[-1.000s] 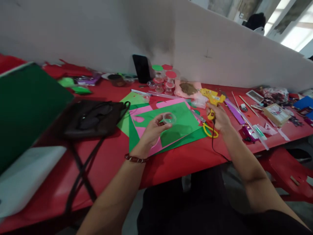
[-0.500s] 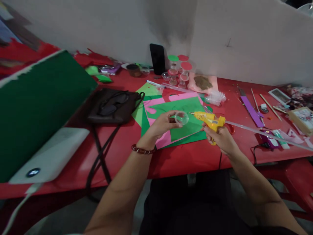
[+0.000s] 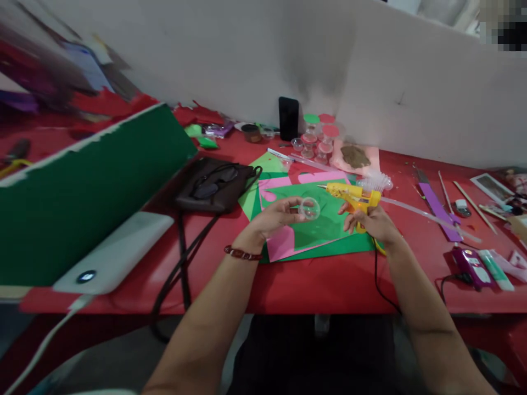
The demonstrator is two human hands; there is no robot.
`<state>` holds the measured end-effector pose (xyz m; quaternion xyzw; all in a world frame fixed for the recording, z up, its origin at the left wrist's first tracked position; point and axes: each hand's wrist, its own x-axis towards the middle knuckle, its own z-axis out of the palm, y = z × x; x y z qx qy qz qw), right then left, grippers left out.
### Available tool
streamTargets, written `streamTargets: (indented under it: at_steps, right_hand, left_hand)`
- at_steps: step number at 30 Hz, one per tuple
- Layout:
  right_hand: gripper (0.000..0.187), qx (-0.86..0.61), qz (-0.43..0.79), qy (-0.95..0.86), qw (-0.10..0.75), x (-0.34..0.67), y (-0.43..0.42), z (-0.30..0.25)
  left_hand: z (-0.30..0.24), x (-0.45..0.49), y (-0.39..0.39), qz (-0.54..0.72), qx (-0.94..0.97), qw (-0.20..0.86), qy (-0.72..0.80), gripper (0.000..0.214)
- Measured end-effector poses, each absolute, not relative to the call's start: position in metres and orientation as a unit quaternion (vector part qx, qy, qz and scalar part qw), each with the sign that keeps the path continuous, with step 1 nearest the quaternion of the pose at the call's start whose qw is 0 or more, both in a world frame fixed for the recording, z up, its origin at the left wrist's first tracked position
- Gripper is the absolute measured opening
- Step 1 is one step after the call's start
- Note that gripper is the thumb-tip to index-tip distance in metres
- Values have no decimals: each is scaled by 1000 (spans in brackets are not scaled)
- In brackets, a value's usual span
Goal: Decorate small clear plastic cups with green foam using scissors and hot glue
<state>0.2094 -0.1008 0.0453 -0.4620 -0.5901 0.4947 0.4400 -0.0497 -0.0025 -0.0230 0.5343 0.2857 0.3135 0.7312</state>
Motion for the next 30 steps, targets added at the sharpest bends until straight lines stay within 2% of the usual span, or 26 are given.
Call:
streamTargets:
  at_steps: [4, 9, 16, 19, 24, 30]
  right_hand:
    - [63, -477, 506, -576, 430, 210, -99, 24]
    - [66, -475, 520, -554, 443, 207, -109, 16]
    - [57, -505, 534, -515, 441, 195, -125, 32]
    - [54, -520, 525, -517, 433, 192, -126, 32]
    - [56, -536, 500, -536, 418, 188, -124, 27]
    - [61, -534, 493, -549, 414, 186, -122, 20]
  left_hand:
    - [-26, -52, -2, 327, 504, 749, 280, 51]
    - [-29, -49, -3, 351, 434, 788, 258, 41]
    - [-36, -43, -6, 348, 379, 816, 264, 32]
    - [-35, -43, -7, 342, 358, 827, 268, 31]
    - [-27, -42, -7, 326, 323, 840, 290, 19]
    - [-14, -37, -11, 308, 297, 834, 349, 31]
